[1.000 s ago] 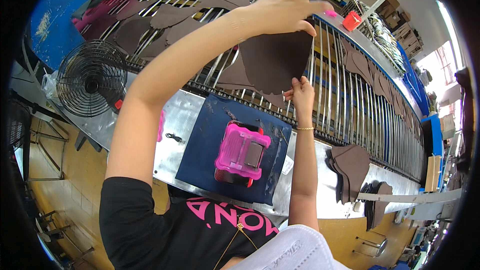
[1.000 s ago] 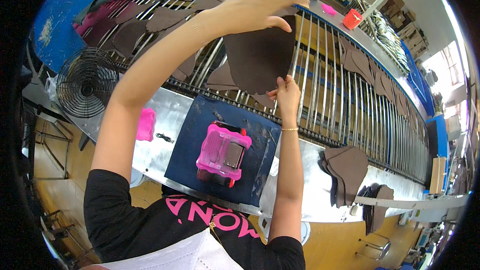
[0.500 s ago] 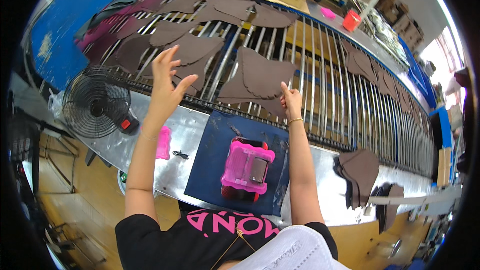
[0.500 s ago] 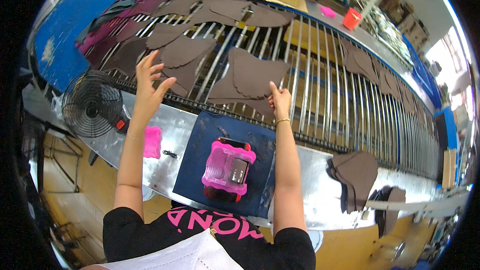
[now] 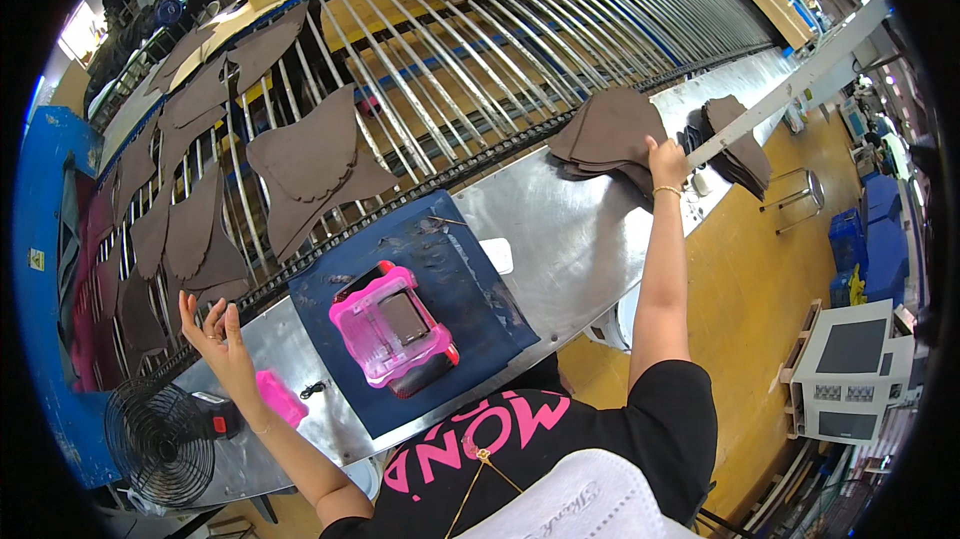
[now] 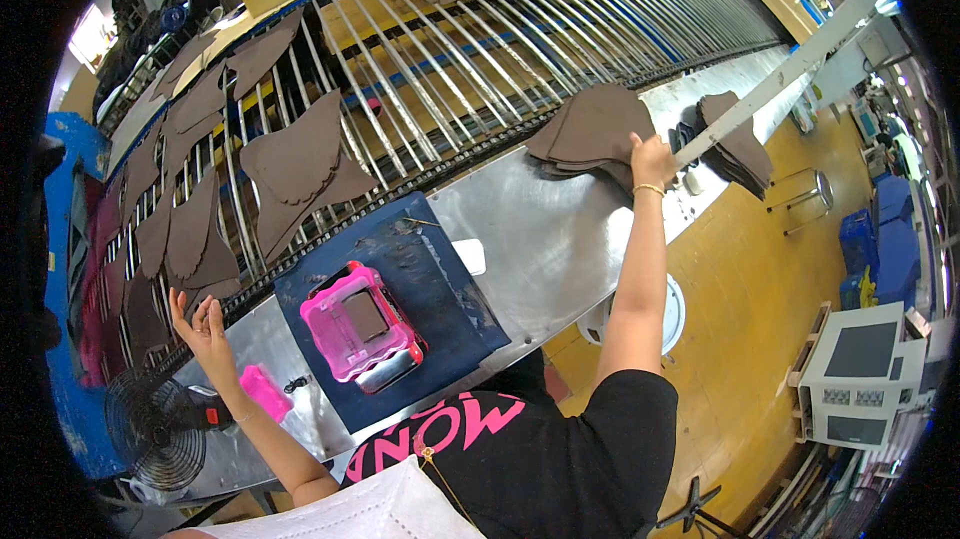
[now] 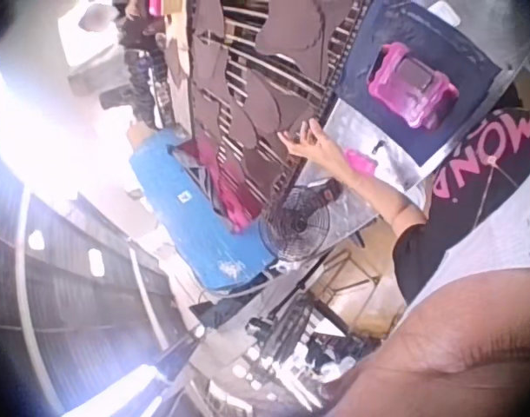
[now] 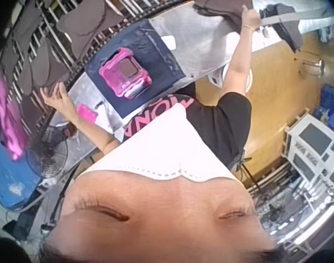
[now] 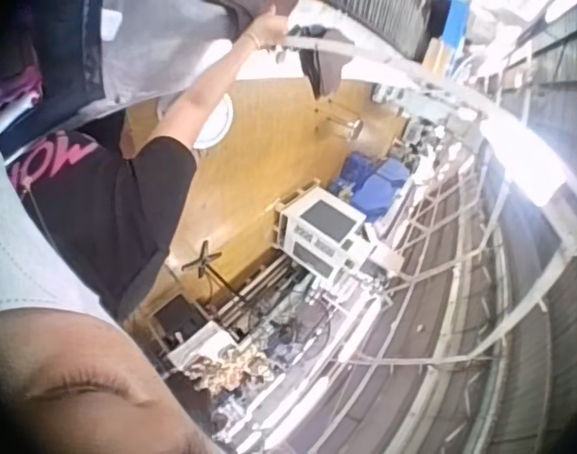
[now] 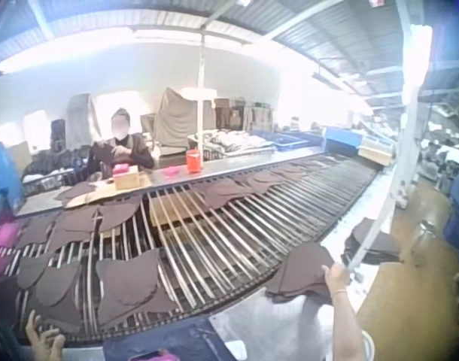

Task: The person repeatedly picks up brown fabric pieces from a pile on the table and places them onto a metal conveyor rack. The person handles the pieces one at a time, arranging them in a row along the rack.

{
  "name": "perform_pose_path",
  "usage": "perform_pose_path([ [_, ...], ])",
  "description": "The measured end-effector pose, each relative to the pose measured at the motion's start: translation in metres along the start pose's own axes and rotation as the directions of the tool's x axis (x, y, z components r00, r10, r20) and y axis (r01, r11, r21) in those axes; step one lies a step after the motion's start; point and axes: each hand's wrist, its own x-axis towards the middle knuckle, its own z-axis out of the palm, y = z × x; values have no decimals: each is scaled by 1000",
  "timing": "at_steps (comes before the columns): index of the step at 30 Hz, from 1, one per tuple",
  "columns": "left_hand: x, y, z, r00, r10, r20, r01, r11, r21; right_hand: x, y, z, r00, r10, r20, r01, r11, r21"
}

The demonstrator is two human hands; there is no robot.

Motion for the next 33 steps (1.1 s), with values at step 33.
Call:
perform_pose_path([
  [33,-23,11,6,1000,0,21,-1,997,73,21,23,18,995,-47,89,35,990,136],
])
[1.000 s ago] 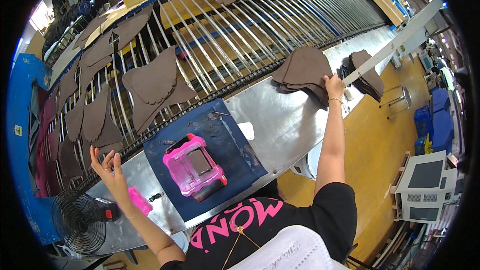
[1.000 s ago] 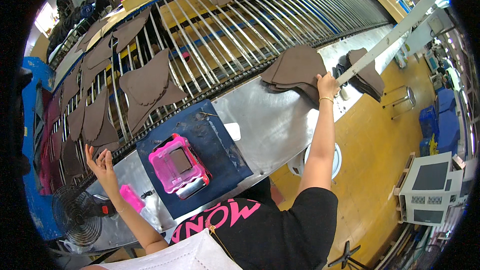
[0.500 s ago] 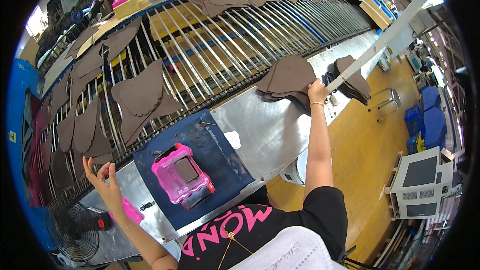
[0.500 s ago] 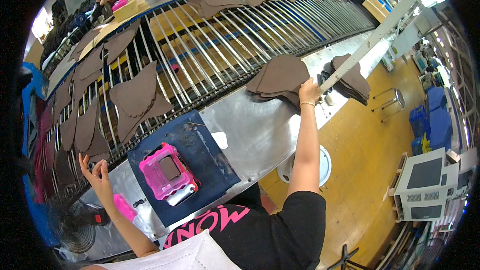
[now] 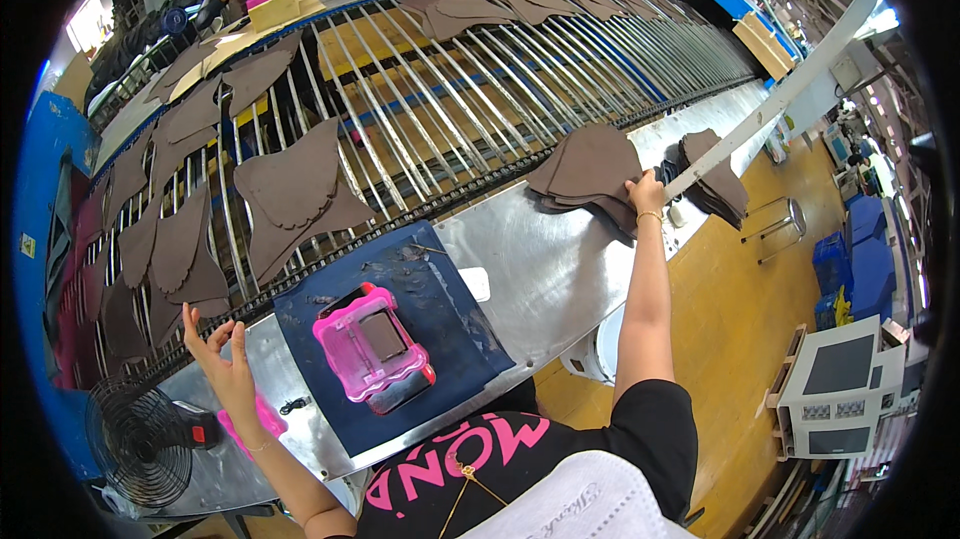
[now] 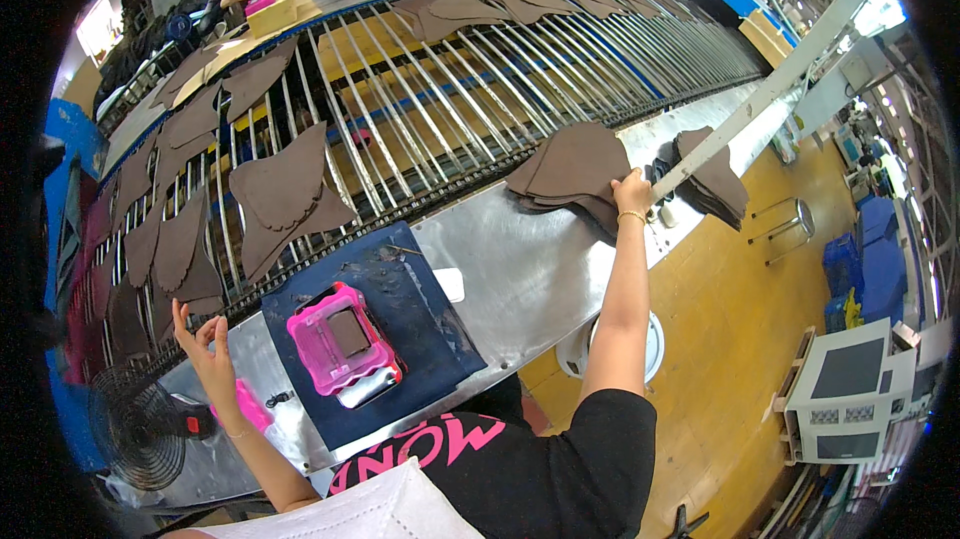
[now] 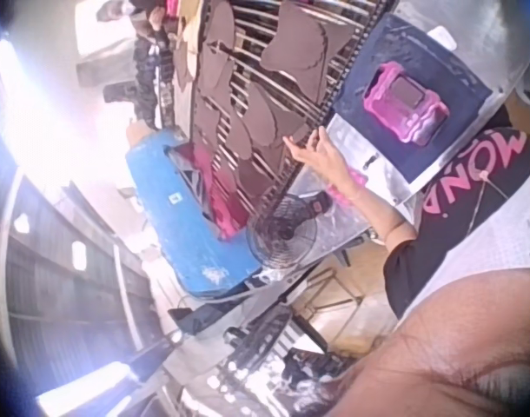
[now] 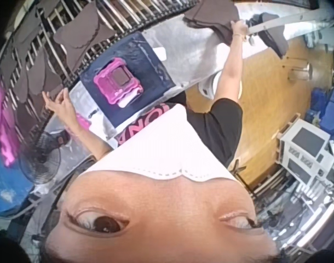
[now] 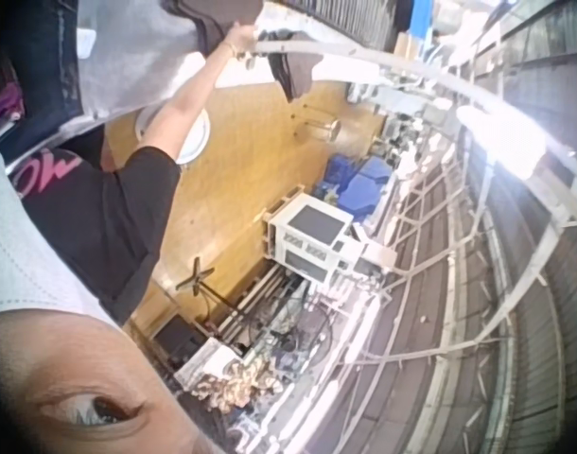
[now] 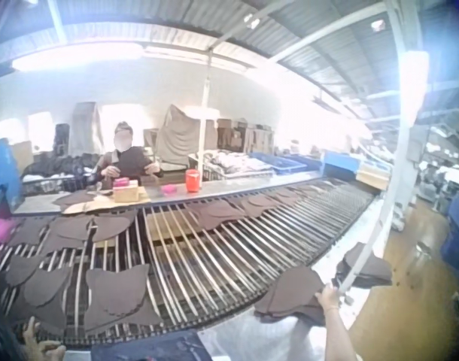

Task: The person repeatedly picks up brown fabric pieces from a pile on the table and places them onto a metal conveyor rack. The person handles the pieces one at a time, arranging them in a row along the rack.

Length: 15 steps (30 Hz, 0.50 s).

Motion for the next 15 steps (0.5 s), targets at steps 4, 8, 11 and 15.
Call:
perform_pose_path([
  [4,-2,-2,6,1000,-3,17,3,1000,0,-1,3,-2,999,35,35,-36,999,22],
  [8,-3,3,14,1000,-2,28,2,1000,3,-21,-11,-11,992,106,-62,-107,994,-18],
  [11,-2,6,17,999,15,39,-15,1000,1,-32,-24,-28,990,43,-132,-66,982,-180],
  [15,2,8,17,998,43,46,-44,999,27,-20,-17,-38,984,-124,-130,74,938,-338],
])
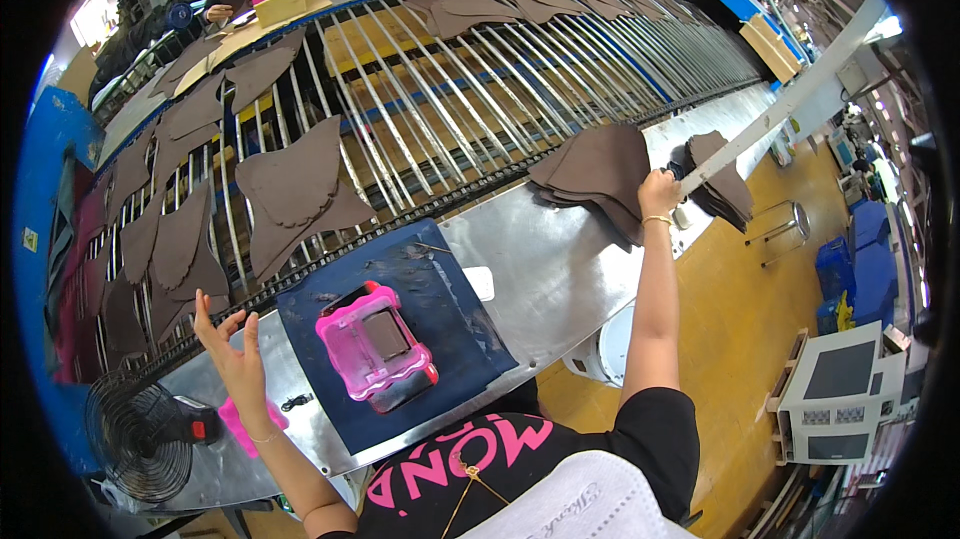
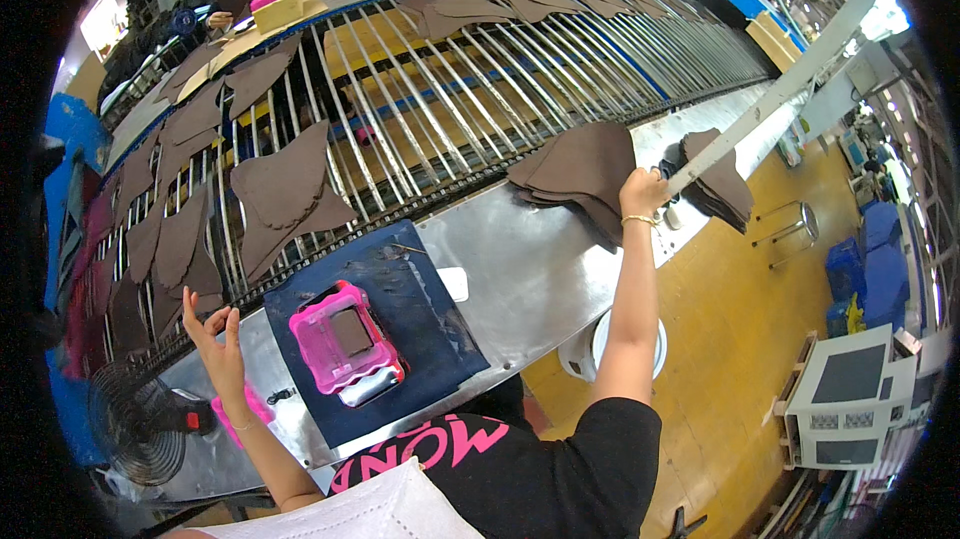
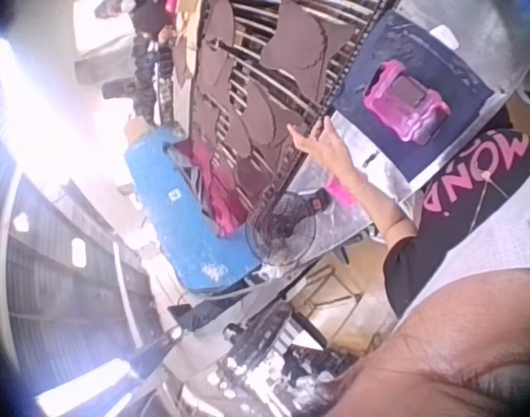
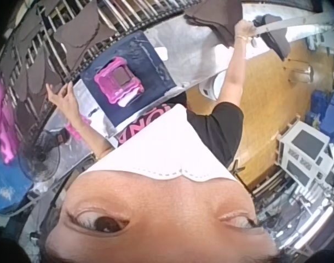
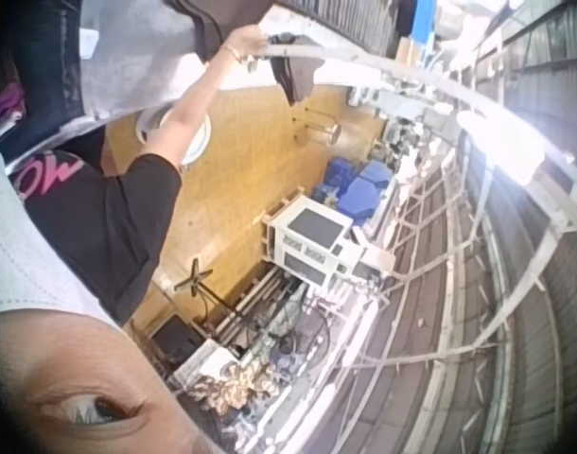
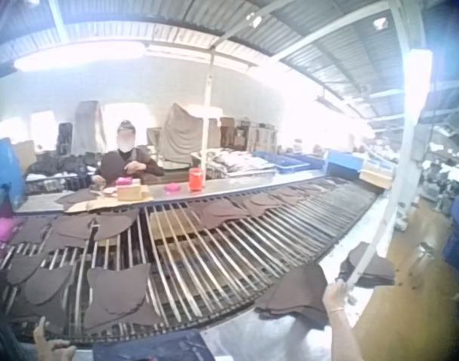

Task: The person repeatedly picks up brown fabric pieces from a pile on the table and places them onto a metal conveyor rack. The person handles the pieces one at a time, arranging them in a row along the rack.

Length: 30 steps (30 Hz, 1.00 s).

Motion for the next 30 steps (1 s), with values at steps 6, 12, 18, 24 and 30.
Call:
perform_pose_path([
  [6,8,11,-8,1000,27,2,-27,997,-67,-30,-37,-131,939,-342,38,296,858,420],
  [12,17,53,34,955,203,217,-162,968,-191,-109,-86,-213,832,-495,-251,338,94,937],
  [18,19,60,-9,877,-222,426,425,771,-473,-189,-166,-228,623,-688,-373,35,-452,891],
  [24,-3,57,-95,989,-145,-20,132,942,-309,-236,-205,-222,305,-868,-392,145,-364,920],
  [30,-26,47,-126,993,-112,29,116,967,-227,-249,-212,-232,171,-818,-549,353,-470,809],
])
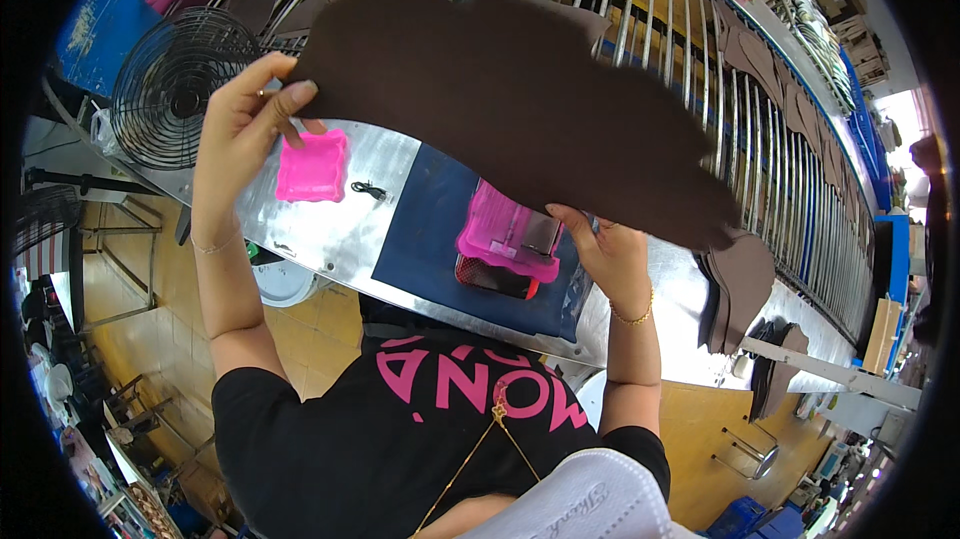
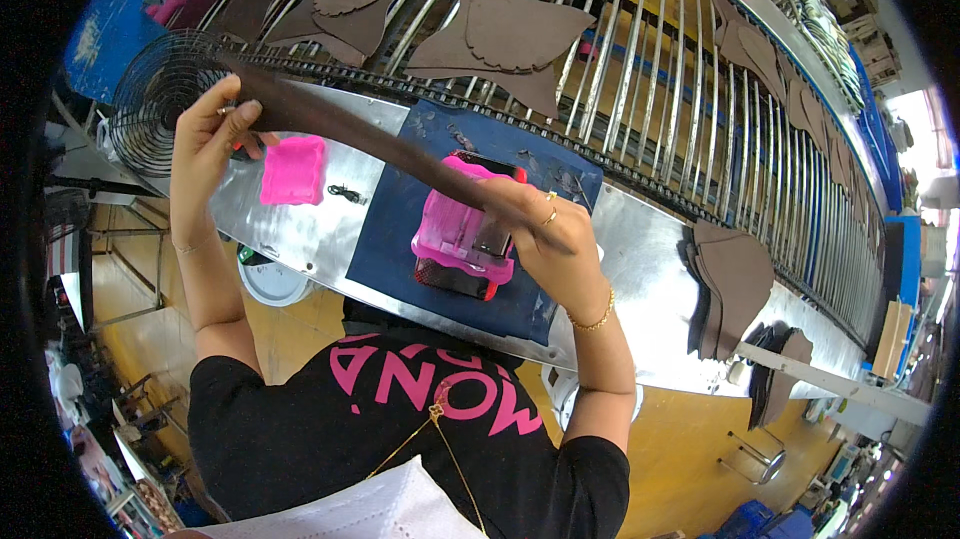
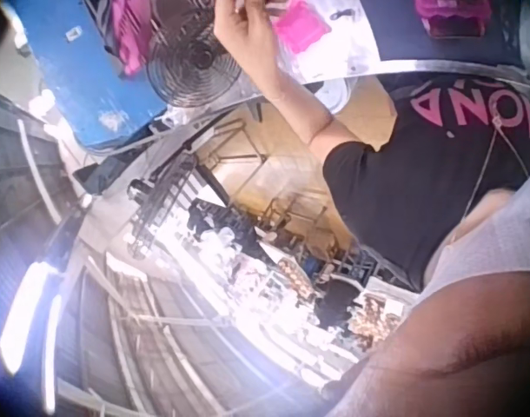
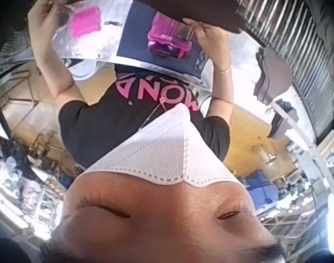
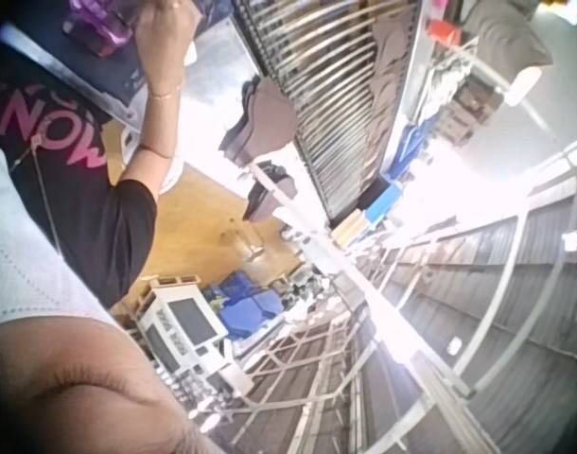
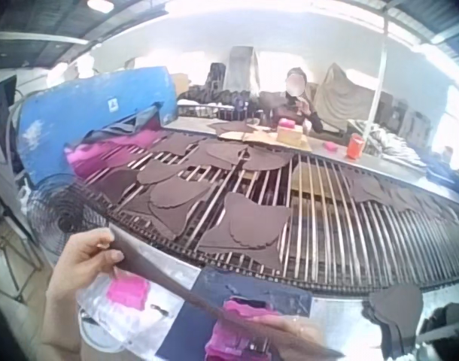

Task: The person repeatedly picks up brown fabric pieces from a pile on the table and places them onto a metal conveyor rack. The person handles the pieces one at a time, arranging them in a row along the rack.

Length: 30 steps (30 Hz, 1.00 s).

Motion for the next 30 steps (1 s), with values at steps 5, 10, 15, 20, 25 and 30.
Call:
perform_pose_path([
  [5,-5,-5,19,974,-57,219,6,974,225,-22,6,-18,999,54,0,-53,990,-130],
  [10,-1,-16,73,887,-3,462,-209,889,407,-80,31,-46,979,204,-5,-200,957,-210],
  [15,7,-14,130,756,243,608,-450,868,213,-164,47,-69,826,534,-178,-550,833,-54],
  [20,14,7,182,546,302,782,-583,807,95,-197,2,-131,699,585,-412,-593,795,124],
  [25,42,40,231,543,361,758,-434,893,-115,-179,-62,-188,684,353,-639,-652,688,-318],
  [30,84,94,245,595,532,602,-572,807,-147,-109,-96,-212,890,265,-371,-456,485,-746],
])
